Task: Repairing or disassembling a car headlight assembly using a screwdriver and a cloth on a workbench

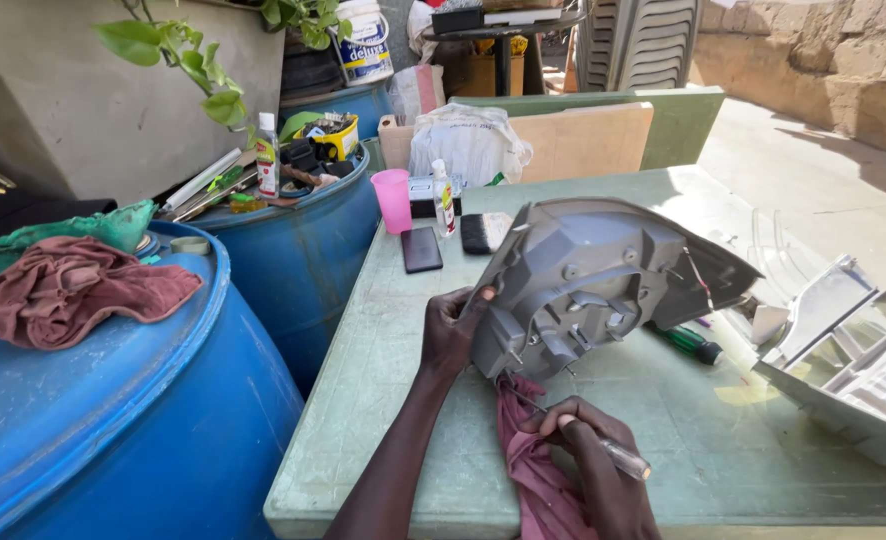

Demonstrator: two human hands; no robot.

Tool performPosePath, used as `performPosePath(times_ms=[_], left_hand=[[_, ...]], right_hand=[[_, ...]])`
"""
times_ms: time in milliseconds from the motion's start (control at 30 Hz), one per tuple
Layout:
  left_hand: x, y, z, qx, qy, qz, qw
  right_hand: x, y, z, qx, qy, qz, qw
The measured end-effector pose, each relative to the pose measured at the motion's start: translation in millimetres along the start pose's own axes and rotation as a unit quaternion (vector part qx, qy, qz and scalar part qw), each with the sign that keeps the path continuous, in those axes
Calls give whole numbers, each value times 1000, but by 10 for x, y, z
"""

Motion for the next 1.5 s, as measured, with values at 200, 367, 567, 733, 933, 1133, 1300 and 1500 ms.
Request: performPosePath(times_ms=[200, 367, 567, 733, 933, 1133, 1300, 1500], left_hand=[[20, 115, 59, -52, 0, -17, 999], [89, 214, 76, -93, 10, -44, 995], [57, 107, 75, -47, -8, -31, 998], [117, 14, 68, 11, -26, -17, 999], [186, 56, 57, 8, -8, -18, 1000], [106, 40, 76, 10, -6, -11, 1000], [126, 44, 61, 11, -3, -9, 1000], [187, 43, 76, 10, 5, -14, 1000]], right_hand=[[-419, -44, 127, -49, -14, 278, 959], [-72, -91, 46, 6, 17, 122, 992], [158, -74, -79, 77, 206, -132, 967], [102, -103, -104, 73, 231, -152, 958], [-228, 15, 19, 19, -61, 146, 987], [-69, 207, 5, -38, 14, 119, 992], [181, 198, -50, -45, 32, 18, 998], [134, 94, 5, -4, 36, 4, 999]])
Point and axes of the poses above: each hand's wrist, its own z-axis towards the middle knuckle, its own y-axis out of the back of the hand, x = y × z, the point moved 6 cm from there along z, towards the middle knuckle, and after that the axes turned 6 degrees about -x, right-handed, at the moved point
